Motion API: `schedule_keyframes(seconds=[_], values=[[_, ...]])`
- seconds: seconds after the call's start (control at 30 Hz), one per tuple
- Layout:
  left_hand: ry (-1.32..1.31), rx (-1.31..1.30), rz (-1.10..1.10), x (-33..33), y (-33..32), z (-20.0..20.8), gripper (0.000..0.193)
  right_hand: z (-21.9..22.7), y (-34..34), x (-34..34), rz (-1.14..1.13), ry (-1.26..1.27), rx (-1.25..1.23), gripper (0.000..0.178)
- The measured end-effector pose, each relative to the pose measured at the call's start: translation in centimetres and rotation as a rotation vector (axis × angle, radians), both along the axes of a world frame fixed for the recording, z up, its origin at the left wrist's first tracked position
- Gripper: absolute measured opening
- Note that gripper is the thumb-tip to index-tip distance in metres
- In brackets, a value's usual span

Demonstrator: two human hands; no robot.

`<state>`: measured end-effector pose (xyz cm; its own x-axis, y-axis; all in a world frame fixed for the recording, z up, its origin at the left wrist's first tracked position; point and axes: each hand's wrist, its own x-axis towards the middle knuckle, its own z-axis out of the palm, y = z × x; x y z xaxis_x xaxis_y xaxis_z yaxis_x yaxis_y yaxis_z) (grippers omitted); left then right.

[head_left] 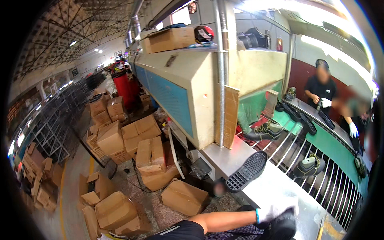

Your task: The person trims excess material from the edges of shoe soles using a small knife, handling one shoe at a time and rotating them to reach all sides. The person places trimmed shoes onto a conveyor belt.

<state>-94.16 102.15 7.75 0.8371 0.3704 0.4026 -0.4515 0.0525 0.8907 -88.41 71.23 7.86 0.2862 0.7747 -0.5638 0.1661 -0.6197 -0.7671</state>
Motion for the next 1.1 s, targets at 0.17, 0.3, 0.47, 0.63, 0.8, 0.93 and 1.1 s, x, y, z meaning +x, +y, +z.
schedule_keyframes(seconds=[0.17, 0.3, 0.47, 0.63, 0.8, 0.93, 1.1], values=[[0.137, 0.212, -0.265, 3.9, -4.3, -2.1, 0.031, -0.6, -0.9, -2.9, -0.378, -0.167, 0.364, 0.077], [0.166, 0.249, -0.295, 5.5, -5.4, -3.2, 0.031, 2.5, -2.9, 5.3, -0.185, -0.293, 0.537, 0.109], [0.219, 0.235, -0.225, 4.6, -4.3, -4.6, 0.03, 11.1, 4.8, 3.3, -0.135, -0.518, 0.238, 0.07], [0.197, 0.269, -0.18, 5.8, -5.5, -5.7, 0.029, 5.1, 0.7, 0.5, 0.281, -0.722, 0.399, 0.07], [0.27, 0.369, -0.142, 3.9, -5.3, -10.6, 0.031, 0.4, -0.2, -1.3, 0.77, -0.768, 0.707, 0.069], [0.309, 0.649, 0.238, -3.8, -5.7, 1.3, 0.049, 8.3, 3.9, -1.2, 0.302, -0.744, 0.534, 0.054], [0.28, 0.613, -0.028, -9.9, -8.0, 2.8, 0.058, 8.9, 4.6, 1.0, 0.166, -0.651, 0.495, 0.065]])
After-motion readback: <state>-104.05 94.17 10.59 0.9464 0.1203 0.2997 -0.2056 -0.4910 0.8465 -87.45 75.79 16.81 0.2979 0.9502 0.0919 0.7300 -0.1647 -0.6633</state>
